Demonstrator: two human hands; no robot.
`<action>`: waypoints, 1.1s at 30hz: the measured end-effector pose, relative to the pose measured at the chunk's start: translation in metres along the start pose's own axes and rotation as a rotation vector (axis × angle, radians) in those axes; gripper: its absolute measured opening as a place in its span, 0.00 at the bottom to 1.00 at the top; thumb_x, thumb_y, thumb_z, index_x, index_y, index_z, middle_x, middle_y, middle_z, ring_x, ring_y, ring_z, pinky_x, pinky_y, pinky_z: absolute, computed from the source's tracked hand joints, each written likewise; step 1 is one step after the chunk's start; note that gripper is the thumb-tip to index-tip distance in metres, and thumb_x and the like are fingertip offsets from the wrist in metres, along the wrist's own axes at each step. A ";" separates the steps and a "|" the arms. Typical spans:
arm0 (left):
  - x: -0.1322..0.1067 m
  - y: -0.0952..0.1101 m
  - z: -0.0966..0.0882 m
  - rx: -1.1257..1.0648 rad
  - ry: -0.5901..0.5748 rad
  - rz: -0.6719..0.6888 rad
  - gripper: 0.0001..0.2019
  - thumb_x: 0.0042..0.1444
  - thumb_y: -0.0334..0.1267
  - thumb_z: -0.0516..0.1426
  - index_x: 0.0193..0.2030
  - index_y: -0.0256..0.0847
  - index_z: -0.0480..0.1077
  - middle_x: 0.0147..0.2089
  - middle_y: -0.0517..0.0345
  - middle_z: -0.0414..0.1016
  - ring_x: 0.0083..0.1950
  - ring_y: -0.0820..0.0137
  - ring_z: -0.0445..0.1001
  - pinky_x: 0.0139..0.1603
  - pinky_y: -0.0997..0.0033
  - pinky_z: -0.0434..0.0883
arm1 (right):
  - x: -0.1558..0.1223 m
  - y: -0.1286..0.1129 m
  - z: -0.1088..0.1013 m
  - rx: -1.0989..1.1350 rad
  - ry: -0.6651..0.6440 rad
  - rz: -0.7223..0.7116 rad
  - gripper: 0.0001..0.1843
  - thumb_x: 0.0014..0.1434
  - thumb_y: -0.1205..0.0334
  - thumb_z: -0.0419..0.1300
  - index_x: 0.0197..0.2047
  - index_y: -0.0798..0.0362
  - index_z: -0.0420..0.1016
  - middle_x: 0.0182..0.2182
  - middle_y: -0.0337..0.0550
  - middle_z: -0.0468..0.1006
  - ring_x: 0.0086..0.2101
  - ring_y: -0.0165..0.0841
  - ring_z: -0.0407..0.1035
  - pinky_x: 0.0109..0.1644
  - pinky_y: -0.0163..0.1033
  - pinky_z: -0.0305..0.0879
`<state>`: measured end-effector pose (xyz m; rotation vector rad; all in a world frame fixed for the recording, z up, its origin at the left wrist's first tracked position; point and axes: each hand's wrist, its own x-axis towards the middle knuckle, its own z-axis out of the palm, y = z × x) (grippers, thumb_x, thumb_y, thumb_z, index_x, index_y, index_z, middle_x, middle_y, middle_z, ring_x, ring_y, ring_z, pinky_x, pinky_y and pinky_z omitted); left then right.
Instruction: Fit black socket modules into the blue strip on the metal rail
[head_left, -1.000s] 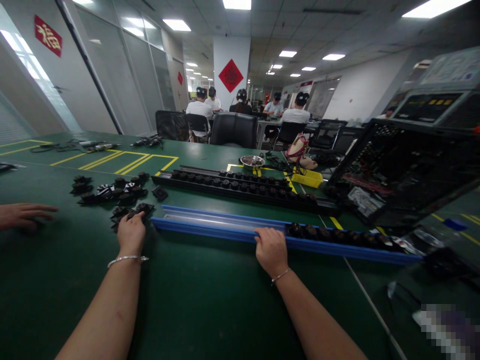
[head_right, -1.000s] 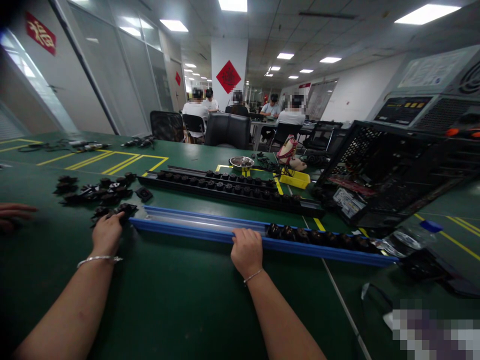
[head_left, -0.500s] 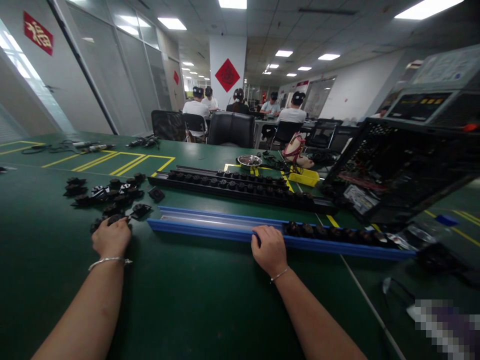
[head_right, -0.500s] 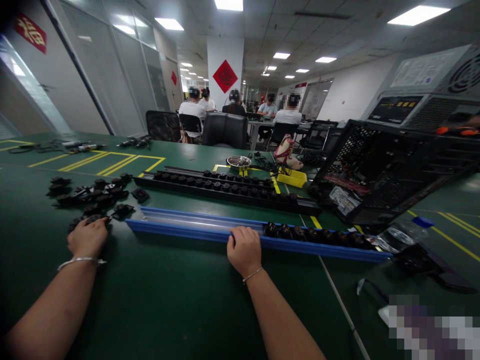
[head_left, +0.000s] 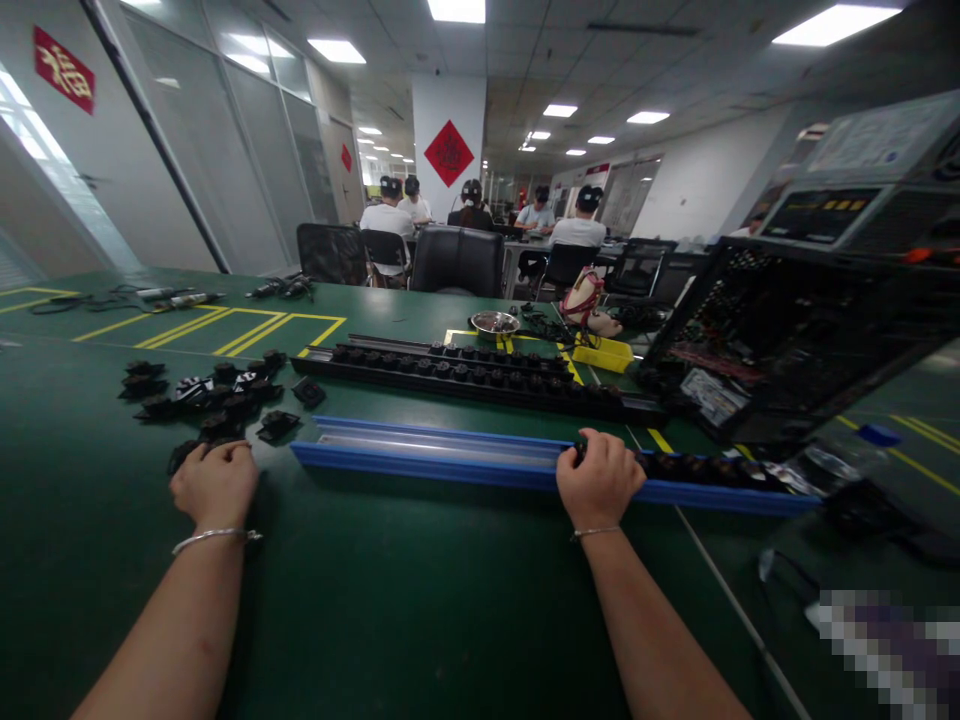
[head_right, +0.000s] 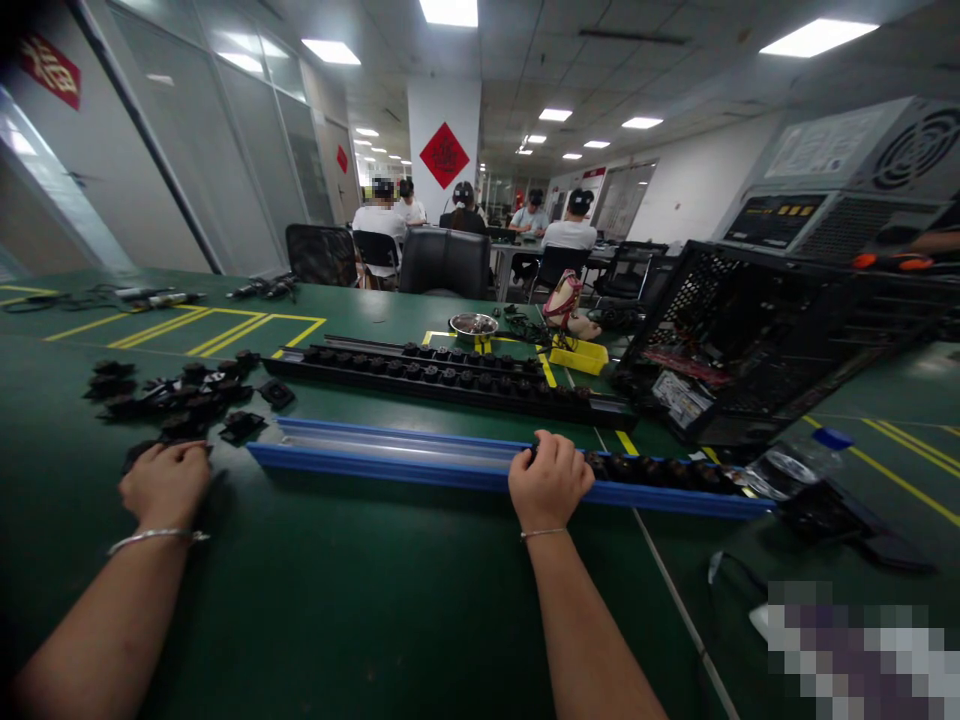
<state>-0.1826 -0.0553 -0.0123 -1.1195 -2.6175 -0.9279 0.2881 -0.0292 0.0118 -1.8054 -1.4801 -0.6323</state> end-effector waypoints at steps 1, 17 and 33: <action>-0.002 0.005 -0.003 -0.017 0.058 -0.038 0.19 0.55 0.38 0.46 0.44 0.33 0.73 0.57 0.41 0.66 0.61 0.53 0.60 0.59 0.46 0.58 | 0.000 0.001 0.001 -0.012 -0.003 -0.001 0.14 0.52 0.63 0.53 0.42 0.55 0.70 0.38 0.49 0.73 0.39 0.41 0.62 0.44 0.45 0.49; -0.098 0.107 0.008 -0.050 -0.086 0.930 0.24 0.61 0.45 0.45 0.62 0.37 0.57 0.66 0.47 0.57 0.68 0.58 0.49 0.65 0.49 0.54 | -0.004 -0.002 0.006 0.032 -0.025 -0.037 0.15 0.53 0.64 0.52 0.45 0.55 0.68 0.38 0.48 0.74 0.39 0.40 0.63 0.48 0.46 0.48; -0.098 0.105 0.007 0.041 -0.193 0.902 0.23 0.61 0.48 0.43 0.57 0.41 0.65 0.62 0.48 0.64 0.58 0.58 0.65 0.60 0.53 0.59 | -0.007 -0.005 0.009 0.133 -0.051 -0.074 0.12 0.53 0.63 0.53 0.42 0.54 0.67 0.39 0.48 0.72 0.40 0.39 0.64 0.50 0.46 0.48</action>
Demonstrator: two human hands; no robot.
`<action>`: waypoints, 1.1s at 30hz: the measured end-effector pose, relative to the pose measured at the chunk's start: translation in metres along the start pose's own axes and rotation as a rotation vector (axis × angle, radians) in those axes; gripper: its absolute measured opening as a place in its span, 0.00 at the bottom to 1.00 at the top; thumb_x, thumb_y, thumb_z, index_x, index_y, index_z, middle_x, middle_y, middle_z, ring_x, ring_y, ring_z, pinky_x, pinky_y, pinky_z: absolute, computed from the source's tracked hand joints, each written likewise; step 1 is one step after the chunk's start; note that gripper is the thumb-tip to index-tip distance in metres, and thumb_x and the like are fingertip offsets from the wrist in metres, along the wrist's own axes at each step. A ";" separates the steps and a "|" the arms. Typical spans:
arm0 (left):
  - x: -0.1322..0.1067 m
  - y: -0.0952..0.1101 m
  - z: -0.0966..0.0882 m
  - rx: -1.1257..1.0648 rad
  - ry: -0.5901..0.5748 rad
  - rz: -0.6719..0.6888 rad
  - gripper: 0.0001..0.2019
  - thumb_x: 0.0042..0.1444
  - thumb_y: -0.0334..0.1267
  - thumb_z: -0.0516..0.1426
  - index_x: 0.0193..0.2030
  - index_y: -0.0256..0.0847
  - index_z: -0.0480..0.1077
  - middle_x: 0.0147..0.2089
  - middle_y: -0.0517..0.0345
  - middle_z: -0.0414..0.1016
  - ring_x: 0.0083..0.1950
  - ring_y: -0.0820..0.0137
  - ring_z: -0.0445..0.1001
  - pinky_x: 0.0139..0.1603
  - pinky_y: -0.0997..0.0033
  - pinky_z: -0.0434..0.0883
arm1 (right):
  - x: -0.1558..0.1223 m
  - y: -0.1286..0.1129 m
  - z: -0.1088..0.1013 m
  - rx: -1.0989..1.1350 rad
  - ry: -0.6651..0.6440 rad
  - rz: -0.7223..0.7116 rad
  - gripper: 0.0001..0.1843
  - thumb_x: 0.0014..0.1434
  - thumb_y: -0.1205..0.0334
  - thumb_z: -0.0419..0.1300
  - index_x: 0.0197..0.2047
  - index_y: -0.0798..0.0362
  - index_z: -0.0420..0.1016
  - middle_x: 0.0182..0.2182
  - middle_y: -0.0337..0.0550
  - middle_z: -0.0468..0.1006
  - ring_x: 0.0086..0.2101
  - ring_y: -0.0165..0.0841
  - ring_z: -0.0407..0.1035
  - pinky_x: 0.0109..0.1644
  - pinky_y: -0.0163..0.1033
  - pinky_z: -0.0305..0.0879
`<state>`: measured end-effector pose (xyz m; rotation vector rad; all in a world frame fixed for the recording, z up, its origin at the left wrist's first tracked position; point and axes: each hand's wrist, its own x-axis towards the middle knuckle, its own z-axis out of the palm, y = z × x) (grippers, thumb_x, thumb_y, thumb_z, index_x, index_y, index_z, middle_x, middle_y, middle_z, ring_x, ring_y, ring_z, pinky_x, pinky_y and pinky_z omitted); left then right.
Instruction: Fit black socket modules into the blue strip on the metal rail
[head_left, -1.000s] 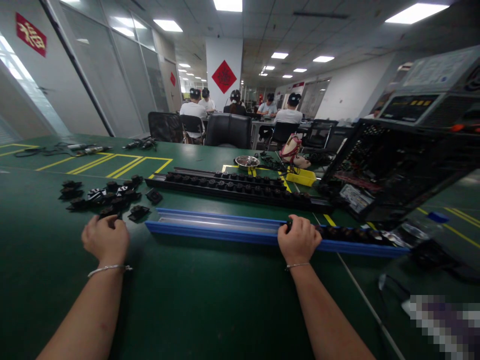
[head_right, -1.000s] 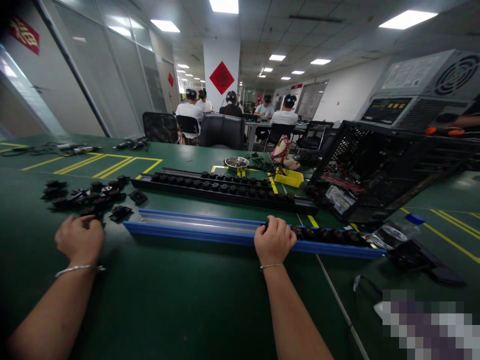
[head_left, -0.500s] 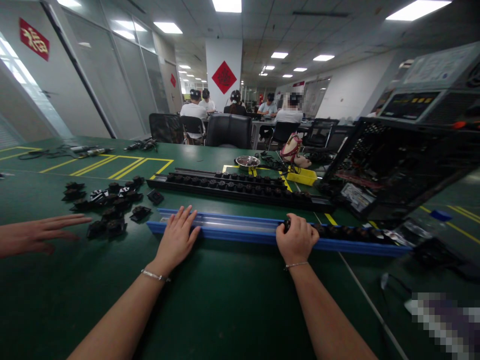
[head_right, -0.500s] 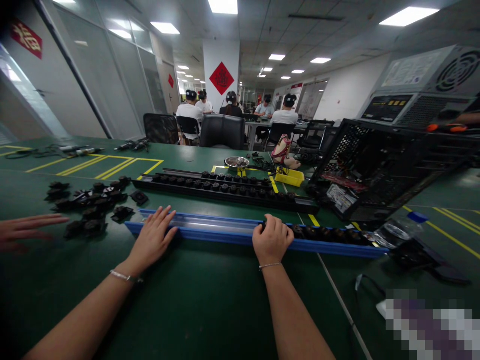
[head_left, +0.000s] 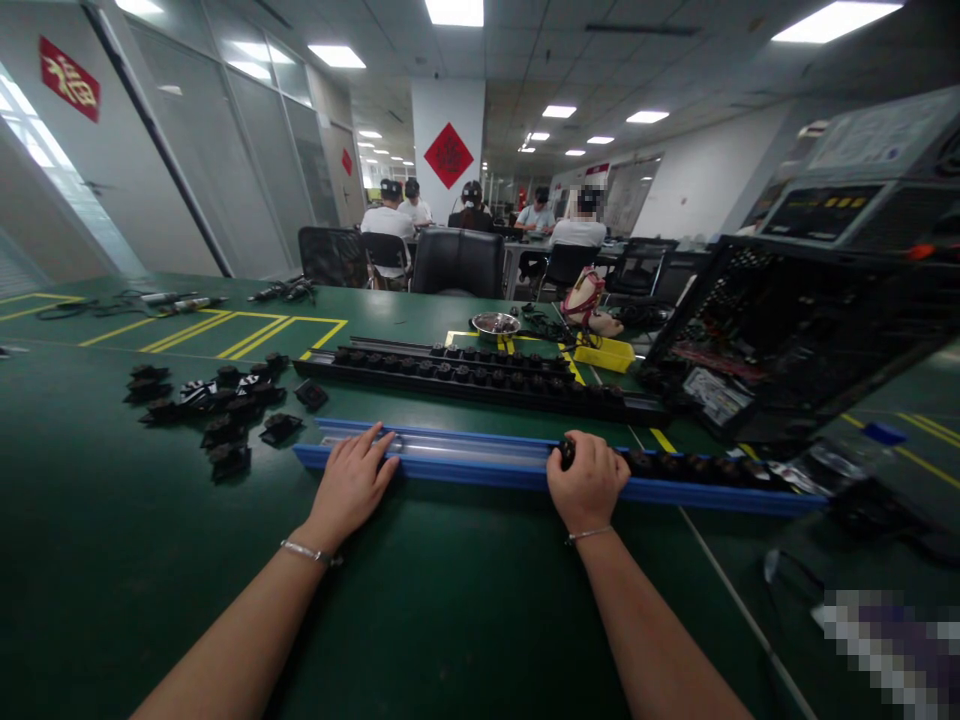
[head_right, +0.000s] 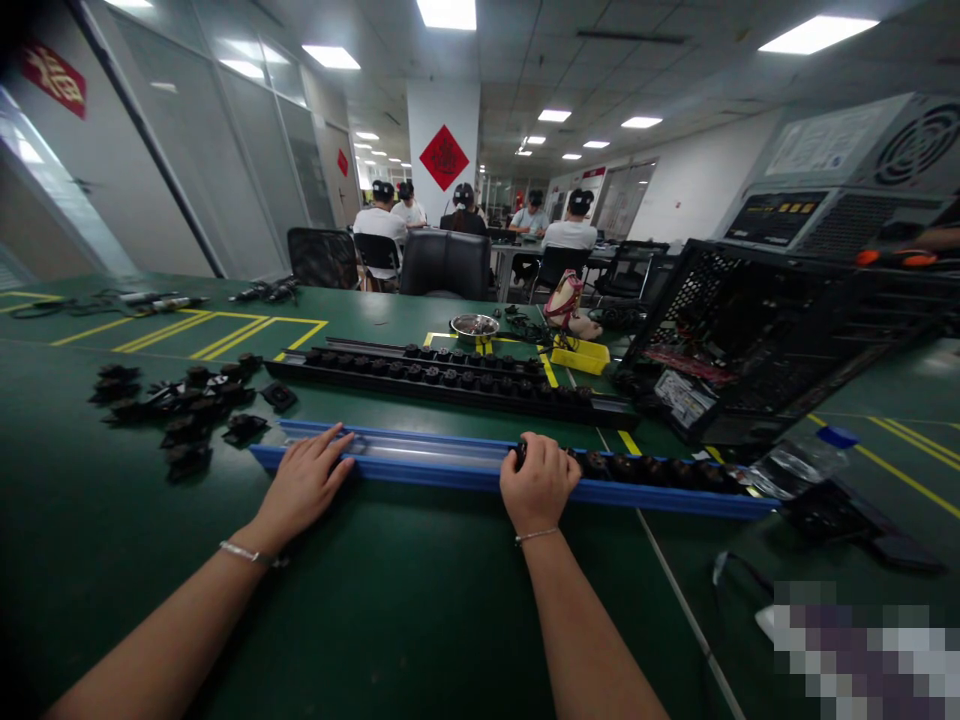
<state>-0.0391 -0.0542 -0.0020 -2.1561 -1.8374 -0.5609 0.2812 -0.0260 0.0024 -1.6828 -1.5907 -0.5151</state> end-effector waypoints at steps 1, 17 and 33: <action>0.000 0.000 0.000 -0.003 0.001 -0.003 0.23 0.61 0.48 0.43 0.56 0.41 0.66 0.62 0.48 0.64 0.58 0.58 0.65 0.59 0.52 0.60 | 0.000 0.000 0.000 0.005 -0.003 0.000 0.12 0.53 0.63 0.53 0.42 0.54 0.67 0.39 0.48 0.72 0.41 0.39 0.64 0.50 0.46 0.48; 0.000 -0.002 0.000 -0.023 -0.004 0.020 0.19 0.61 0.48 0.44 0.44 0.41 0.71 0.61 0.47 0.64 0.54 0.59 0.67 0.56 0.55 0.62 | -0.002 -0.007 -0.005 0.078 -0.044 -0.056 0.11 0.56 0.60 0.53 0.41 0.55 0.66 0.41 0.51 0.69 0.45 0.40 0.62 0.49 0.45 0.53; 0.000 -0.003 0.000 -0.041 0.004 0.019 0.17 0.60 0.48 0.45 0.42 0.43 0.70 0.61 0.48 0.65 0.53 0.59 0.68 0.54 0.53 0.62 | -0.002 -0.009 -0.001 0.040 -0.112 0.095 0.15 0.52 0.55 0.56 0.40 0.54 0.62 0.31 0.46 0.73 0.35 0.40 0.67 0.43 0.43 0.56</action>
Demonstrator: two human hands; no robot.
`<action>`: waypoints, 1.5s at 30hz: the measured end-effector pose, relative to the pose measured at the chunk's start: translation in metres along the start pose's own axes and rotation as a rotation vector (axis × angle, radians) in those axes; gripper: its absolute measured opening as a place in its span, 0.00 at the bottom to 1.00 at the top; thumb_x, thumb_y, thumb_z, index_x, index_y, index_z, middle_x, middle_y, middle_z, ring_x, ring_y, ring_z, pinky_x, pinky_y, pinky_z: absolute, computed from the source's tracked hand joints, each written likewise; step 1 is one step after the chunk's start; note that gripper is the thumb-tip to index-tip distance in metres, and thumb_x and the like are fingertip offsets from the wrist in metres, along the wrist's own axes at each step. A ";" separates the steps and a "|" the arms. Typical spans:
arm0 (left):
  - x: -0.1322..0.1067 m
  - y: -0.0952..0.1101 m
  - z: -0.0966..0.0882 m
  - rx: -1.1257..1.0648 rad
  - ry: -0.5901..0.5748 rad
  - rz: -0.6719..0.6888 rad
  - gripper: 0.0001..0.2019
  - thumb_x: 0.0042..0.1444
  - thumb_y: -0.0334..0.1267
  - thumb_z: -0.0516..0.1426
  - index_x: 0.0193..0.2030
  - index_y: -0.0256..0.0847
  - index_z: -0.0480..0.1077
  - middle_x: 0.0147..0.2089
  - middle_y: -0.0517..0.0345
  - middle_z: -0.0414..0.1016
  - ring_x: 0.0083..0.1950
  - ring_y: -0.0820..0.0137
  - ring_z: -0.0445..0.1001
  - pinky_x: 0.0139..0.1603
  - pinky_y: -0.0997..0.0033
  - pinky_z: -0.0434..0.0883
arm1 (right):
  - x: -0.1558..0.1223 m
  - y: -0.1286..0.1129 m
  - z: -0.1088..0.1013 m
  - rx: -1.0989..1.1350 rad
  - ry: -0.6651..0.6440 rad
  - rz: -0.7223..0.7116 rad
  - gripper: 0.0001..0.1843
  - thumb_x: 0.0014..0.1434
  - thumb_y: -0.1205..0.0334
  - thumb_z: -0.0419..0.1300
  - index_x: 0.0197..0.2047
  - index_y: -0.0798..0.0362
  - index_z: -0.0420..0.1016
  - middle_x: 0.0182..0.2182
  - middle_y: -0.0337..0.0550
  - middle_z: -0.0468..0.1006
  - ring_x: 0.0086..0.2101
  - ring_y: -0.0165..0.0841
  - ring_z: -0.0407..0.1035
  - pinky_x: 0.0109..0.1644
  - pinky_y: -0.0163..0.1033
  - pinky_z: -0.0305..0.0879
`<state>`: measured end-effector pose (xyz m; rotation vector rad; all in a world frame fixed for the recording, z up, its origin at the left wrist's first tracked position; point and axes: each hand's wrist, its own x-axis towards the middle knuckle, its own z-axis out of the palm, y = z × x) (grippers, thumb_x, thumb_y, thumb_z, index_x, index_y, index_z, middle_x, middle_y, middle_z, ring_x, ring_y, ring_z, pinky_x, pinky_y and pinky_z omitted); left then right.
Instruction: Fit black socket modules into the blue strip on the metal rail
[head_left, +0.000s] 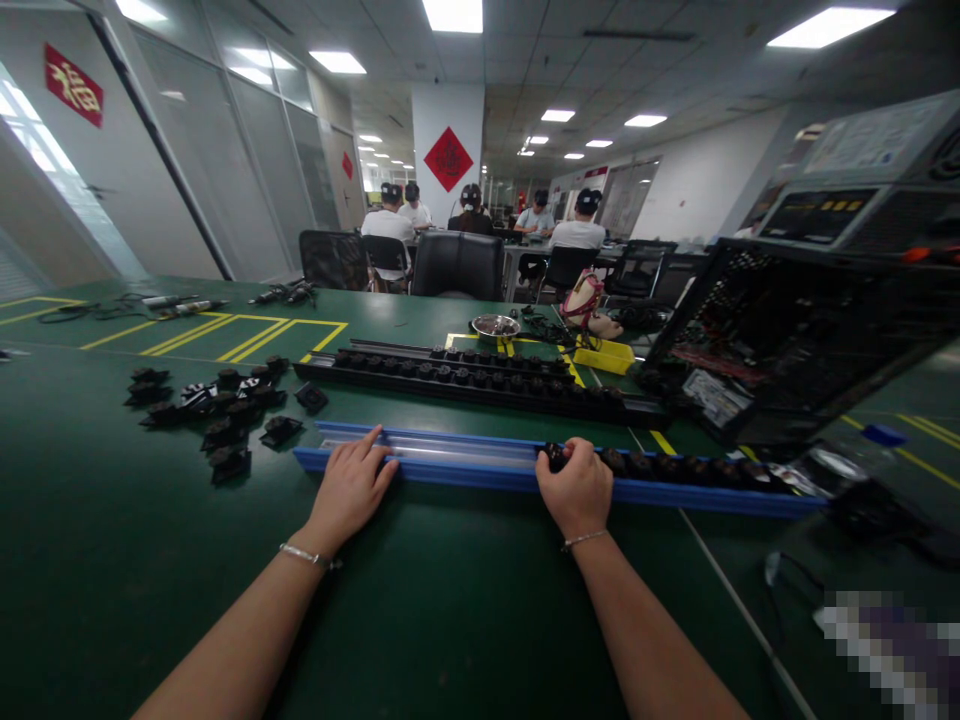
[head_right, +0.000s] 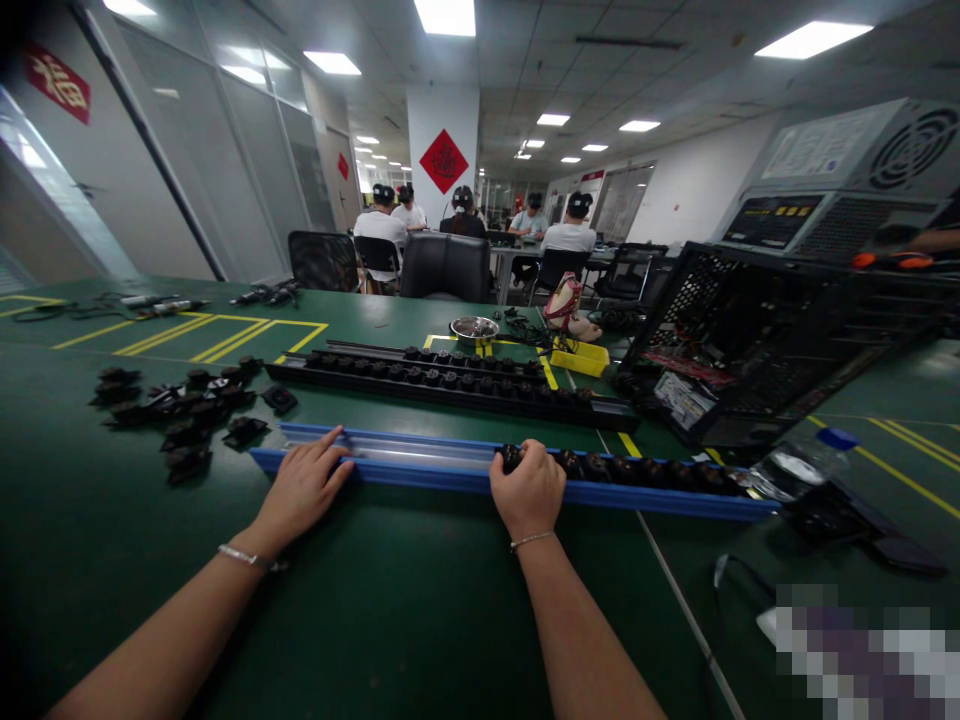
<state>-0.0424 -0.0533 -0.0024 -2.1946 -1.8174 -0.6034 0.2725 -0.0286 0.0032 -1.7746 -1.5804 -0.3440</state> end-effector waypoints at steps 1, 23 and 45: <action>0.000 0.000 0.000 -0.003 0.004 0.000 0.17 0.60 0.48 0.45 0.42 0.43 0.70 0.61 0.49 0.65 0.53 0.59 0.68 0.54 0.53 0.62 | 0.000 0.000 0.000 0.014 -0.002 -0.006 0.15 0.52 0.55 0.56 0.40 0.54 0.62 0.31 0.46 0.73 0.34 0.39 0.68 0.43 0.43 0.57; 0.000 0.001 0.000 -0.017 0.017 -0.007 0.17 0.60 0.48 0.45 0.42 0.43 0.71 0.61 0.48 0.65 0.55 0.58 0.67 0.56 0.53 0.62 | -0.005 -0.001 0.005 0.129 -0.030 -0.097 0.14 0.56 0.51 0.54 0.39 0.54 0.64 0.32 0.46 0.75 0.33 0.37 0.70 0.39 0.40 0.60; -0.003 0.015 0.003 0.034 0.011 0.015 0.18 0.61 0.46 0.45 0.52 0.45 0.67 0.62 0.54 0.63 0.65 0.58 0.55 0.61 0.50 0.55 | -0.008 -0.002 0.010 0.181 0.007 -0.193 0.16 0.57 0.49 0.56 0.37 0.54 0.67 0.30 0.44 0.75 0.32 0.37 0.70 0.39 0.40 0.62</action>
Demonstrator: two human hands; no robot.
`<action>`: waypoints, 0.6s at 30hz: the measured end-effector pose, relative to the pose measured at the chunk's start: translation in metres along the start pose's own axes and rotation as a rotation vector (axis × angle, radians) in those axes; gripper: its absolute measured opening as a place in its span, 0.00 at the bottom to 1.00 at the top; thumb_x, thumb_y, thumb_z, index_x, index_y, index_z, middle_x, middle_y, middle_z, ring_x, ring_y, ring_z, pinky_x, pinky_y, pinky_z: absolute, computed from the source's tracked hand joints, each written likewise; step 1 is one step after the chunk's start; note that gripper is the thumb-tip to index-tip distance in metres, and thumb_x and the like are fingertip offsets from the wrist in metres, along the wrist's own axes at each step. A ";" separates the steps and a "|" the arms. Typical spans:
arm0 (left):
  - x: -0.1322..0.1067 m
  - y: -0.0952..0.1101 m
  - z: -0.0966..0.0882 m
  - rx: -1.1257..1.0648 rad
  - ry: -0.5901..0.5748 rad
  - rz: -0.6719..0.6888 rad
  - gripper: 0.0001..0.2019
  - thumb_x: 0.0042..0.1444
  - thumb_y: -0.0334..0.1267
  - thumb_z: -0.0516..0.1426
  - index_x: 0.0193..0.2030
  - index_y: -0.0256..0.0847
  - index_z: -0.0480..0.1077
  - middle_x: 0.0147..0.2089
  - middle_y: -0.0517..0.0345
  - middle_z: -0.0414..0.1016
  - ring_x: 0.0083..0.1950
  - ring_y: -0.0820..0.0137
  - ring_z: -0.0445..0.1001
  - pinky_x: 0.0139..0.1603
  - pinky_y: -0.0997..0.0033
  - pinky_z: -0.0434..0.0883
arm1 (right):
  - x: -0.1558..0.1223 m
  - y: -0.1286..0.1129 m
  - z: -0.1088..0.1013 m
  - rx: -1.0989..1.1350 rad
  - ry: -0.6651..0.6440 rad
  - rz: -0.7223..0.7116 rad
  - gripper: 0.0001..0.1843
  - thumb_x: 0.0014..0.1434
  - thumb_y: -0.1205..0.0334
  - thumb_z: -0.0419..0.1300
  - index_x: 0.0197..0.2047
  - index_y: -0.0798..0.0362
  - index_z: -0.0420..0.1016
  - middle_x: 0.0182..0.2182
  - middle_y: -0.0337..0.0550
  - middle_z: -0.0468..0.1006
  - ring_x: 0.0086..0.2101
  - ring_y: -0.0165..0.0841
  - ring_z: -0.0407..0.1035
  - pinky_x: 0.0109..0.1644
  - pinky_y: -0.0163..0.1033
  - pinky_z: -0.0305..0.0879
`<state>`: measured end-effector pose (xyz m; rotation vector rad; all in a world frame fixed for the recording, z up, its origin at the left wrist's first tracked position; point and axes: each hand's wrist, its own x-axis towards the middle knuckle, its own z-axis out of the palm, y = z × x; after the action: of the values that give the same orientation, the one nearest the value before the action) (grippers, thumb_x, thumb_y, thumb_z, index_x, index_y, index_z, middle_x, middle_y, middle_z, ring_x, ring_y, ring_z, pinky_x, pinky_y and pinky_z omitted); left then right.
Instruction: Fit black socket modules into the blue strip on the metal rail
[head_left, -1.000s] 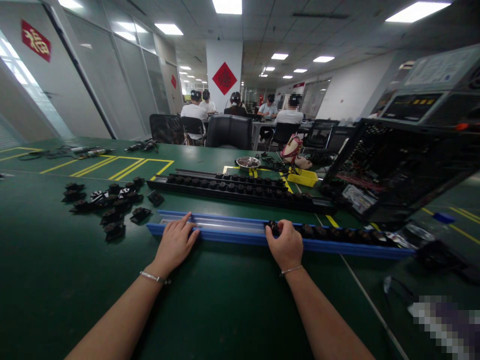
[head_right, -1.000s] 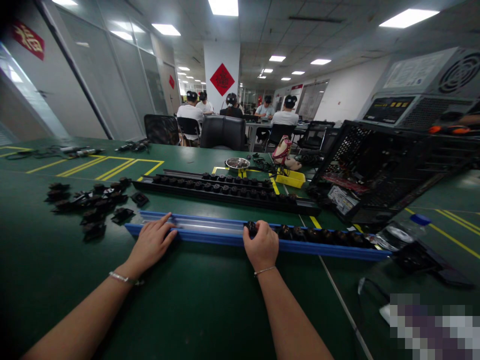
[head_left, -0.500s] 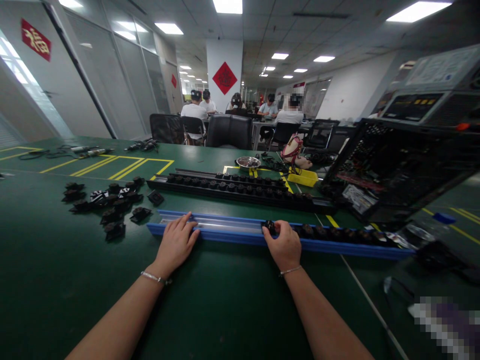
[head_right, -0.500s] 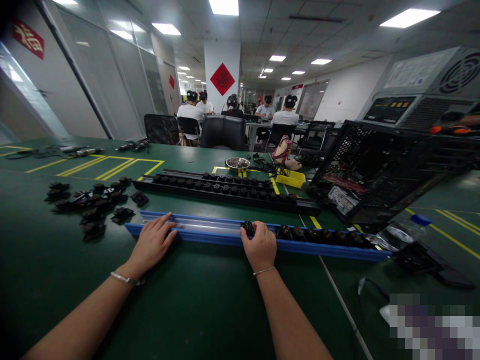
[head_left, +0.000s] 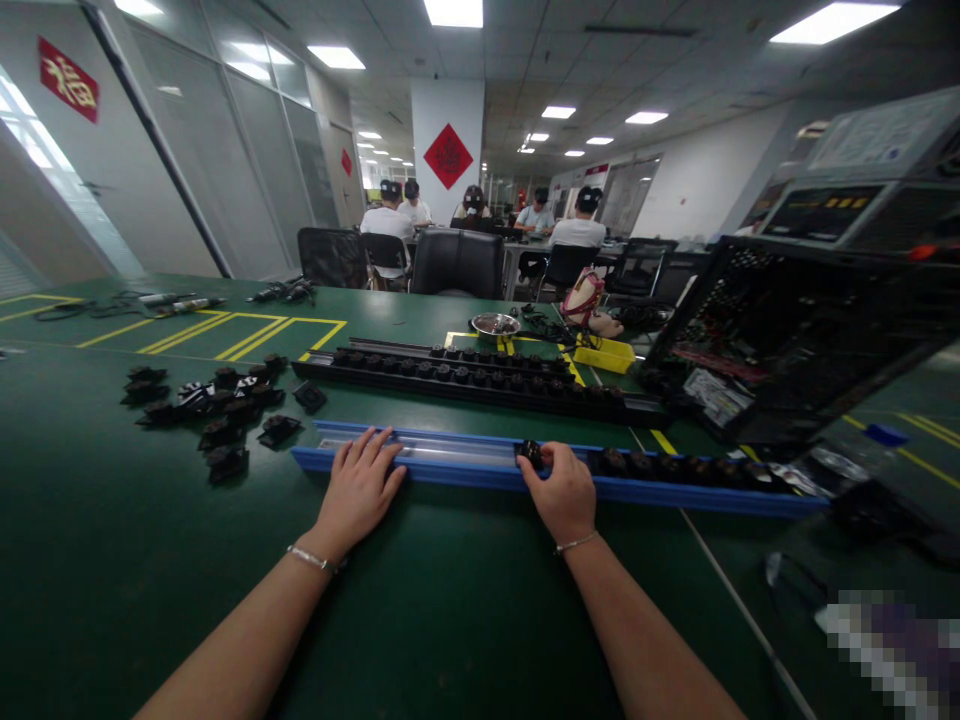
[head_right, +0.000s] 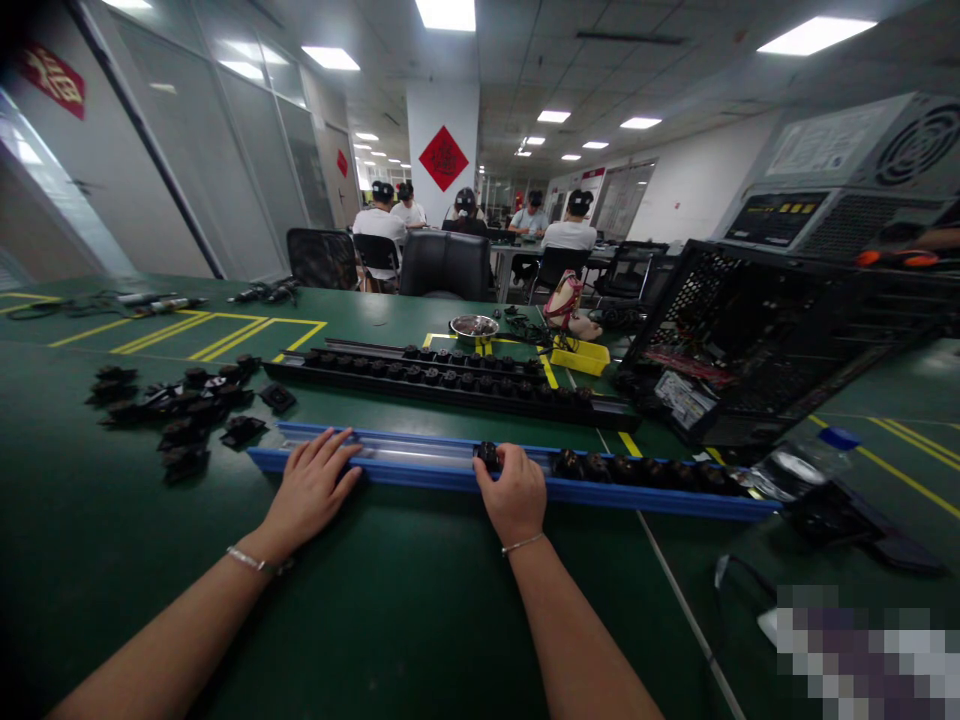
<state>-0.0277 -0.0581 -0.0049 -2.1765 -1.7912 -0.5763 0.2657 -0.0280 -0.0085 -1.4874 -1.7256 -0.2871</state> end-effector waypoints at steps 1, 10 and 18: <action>0.000 0.000 0.000 0.004 -0.002 -0.003 0.18 0.61 0.46 0.45 0.52 0.45 0.67 0.63 0.54 0.63 0.65 0.58 0.55 0.62 0.50 0.54 | 0.000 0.000 0.000 0.001 -0.002 -0.005 0.15 0.57 0.49 0.56 0.37 0.54 0.67 0.30 0.44 0.75 0.32 0.37 0.70 0.39 0.40 0.62; 0.000 0.000 -0.001 0.010 -0.016 -0.006 0.18 0.61 0.46 0.45 0.52 0.45 0.67 0.63 0.54 0.63 0.66 0.58 0.55 0.62 0.49 0.54 | -0.001 -0.005 -0.001 0.020 0.005 -0.057 0.13 0.57 0.52 0.56 0.37 0.54 0.68 0.30 0.44 0.76 0.32 0.36 0.69 0.39 0.40 0.62; 0.000 -0.001 -0.001 -0.001 -0.007 0.003 0.17 0.61 0.46 0.46 0.52 0.45 0.67 0.63 0.54 0.63 0.65 0.58 0.55 0.61 0.49 0.55 | -0.001 -0.007 -0.002 0.041 -0.011 -0.131 0.11 0.57 0.54 0.56 0.37 0.54 0.69 0.31 0.44 0.76 0.33 0.36 0.70 0.40 0.39 0.62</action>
<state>-0.0287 -0.0580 -0.0040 -2.1840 -1.7917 -0.5695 0.2602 -0.0323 -0.0059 -1.3520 -1.8304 -0.3106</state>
